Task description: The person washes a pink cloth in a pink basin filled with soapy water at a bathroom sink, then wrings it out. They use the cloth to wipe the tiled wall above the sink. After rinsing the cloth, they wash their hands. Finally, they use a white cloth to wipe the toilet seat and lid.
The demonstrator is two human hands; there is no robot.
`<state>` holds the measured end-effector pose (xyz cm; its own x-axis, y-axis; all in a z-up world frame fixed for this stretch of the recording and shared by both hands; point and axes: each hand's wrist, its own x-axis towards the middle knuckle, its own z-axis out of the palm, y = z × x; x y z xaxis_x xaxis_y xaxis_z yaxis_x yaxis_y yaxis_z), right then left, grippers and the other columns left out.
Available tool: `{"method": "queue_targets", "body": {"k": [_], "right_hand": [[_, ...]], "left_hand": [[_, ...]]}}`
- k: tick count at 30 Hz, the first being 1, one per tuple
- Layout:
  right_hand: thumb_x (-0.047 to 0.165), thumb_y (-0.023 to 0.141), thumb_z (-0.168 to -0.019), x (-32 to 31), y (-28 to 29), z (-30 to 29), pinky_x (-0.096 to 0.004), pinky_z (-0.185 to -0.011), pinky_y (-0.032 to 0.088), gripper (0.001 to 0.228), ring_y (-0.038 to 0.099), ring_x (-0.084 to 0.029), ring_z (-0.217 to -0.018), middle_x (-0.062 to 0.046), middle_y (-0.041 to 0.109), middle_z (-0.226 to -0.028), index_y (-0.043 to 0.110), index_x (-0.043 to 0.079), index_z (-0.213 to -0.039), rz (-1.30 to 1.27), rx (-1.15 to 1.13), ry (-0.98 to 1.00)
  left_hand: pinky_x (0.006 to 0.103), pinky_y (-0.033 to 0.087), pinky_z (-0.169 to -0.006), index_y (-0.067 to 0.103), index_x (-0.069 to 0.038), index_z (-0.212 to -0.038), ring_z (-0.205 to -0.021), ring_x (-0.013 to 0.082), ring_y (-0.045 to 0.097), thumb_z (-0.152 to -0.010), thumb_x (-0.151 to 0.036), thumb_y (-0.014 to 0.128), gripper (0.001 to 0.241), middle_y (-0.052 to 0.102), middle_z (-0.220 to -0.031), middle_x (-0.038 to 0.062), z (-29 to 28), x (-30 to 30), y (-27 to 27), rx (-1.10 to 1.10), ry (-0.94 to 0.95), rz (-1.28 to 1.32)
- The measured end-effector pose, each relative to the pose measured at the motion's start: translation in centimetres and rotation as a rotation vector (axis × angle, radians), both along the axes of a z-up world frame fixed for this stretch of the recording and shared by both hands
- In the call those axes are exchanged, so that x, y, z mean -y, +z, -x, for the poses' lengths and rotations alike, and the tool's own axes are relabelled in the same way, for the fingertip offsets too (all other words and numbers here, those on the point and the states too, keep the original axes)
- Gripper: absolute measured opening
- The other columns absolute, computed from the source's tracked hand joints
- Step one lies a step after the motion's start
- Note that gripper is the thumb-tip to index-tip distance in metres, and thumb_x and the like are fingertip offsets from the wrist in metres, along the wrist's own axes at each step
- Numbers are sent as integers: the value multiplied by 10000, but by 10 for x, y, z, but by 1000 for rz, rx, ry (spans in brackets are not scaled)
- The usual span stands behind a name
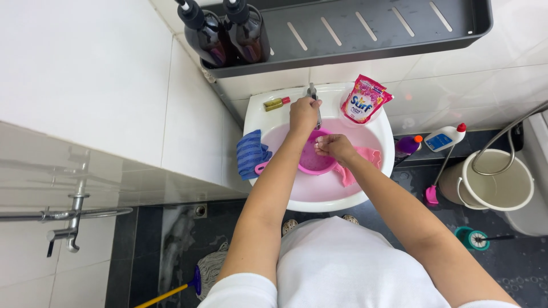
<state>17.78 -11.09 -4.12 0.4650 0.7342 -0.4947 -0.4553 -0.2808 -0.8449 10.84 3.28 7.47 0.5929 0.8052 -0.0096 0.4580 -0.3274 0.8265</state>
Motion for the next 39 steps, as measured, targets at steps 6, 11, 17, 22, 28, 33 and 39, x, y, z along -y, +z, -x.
{"method": "queue_targets", "body": {"k": [6, 11, 17, 22, 28, 33, 39], "right_hand": [[65, 648, -1007, -8, -53, -10, -310, -666, 582, 157, 652, -181, -719, -101, 690, -863, 687, -85, -984, -27, 92, -34], [186, 601, -1053, -23, -51, 4, -312, -614, 534, 230, 599, -168, -658, -75, 625, -790, 645, -18, -957, 62, 38, -83], [107, 643, -1017, -32, -26, 10, -281, -697, 551, 143, 629, -142, -743, -68, 678, -884, 674, -32, -1022, -30, -55, -128], [-1, 611, -943, -38, -25, 10, -276, -806, 628, 108, 708, -168, -870, -94, 715, -975, 665, -37, -1029, -108, -178, -223], [45, 635, -1027, -40, -43, 6, -311, -686, 554, 138, 652, -188, -755, -117, 698, -878, 650, -91, -1009, 24, 2, -154], [-8, 552, -930, -43, -64, -1, -315, -457, 383, 121, 512, -159, -530, -74, 664, -756, 668, 24, -928, -3, 83, -94], [85, 613, -998, -32, -96, -12, -292, -600, 519, 132, 612, -136, -645, -48, 654, -763, 615, 31, -878, -71, 131, -183]], "left_hand": [[387, 589, -680, 717, 3, -891, -683, 270, 764, -949, -242, 684, 255, 744, -752, 143, -12, -9, 7, 134, -51, 207], [331, 570, -624, 703, 1, -902, -637, 156, 719, -859, -163, 768, 181, 750, -760, 84, -19, -16, -42, 304, -17, 178], [291, 580, -530, 632, -5, -888, -637, 139, 731, -880, -109, 760, 165, 736, -763, 86, -18, -16, -36, 338, -12, 430], [277, 608, -561, 621, -3, -868, -629, 144, 740, -878, -104, 763, 174, 737, -759, 92, -37, -12, -39, 317, -24, 418], [268, 604, -549, 606, 2, -872, -613, 133, 734, -884, -112, 754, 188, 734, -762, 90, -30, -8, -42, 384, 16, 456], [288, 381, -355, 547, 4, -823, -414, 125, 496, -1021, -258, 669, 351, 574, -619, 75, 20, 15, -43, 612, 162, 683], [248, 497, -513, 653, -64, -991, -597, 100, 573, -942, -60, 644, 50, 635, -781, 27, 13, 39, -149, 526, 195, 924]]}}
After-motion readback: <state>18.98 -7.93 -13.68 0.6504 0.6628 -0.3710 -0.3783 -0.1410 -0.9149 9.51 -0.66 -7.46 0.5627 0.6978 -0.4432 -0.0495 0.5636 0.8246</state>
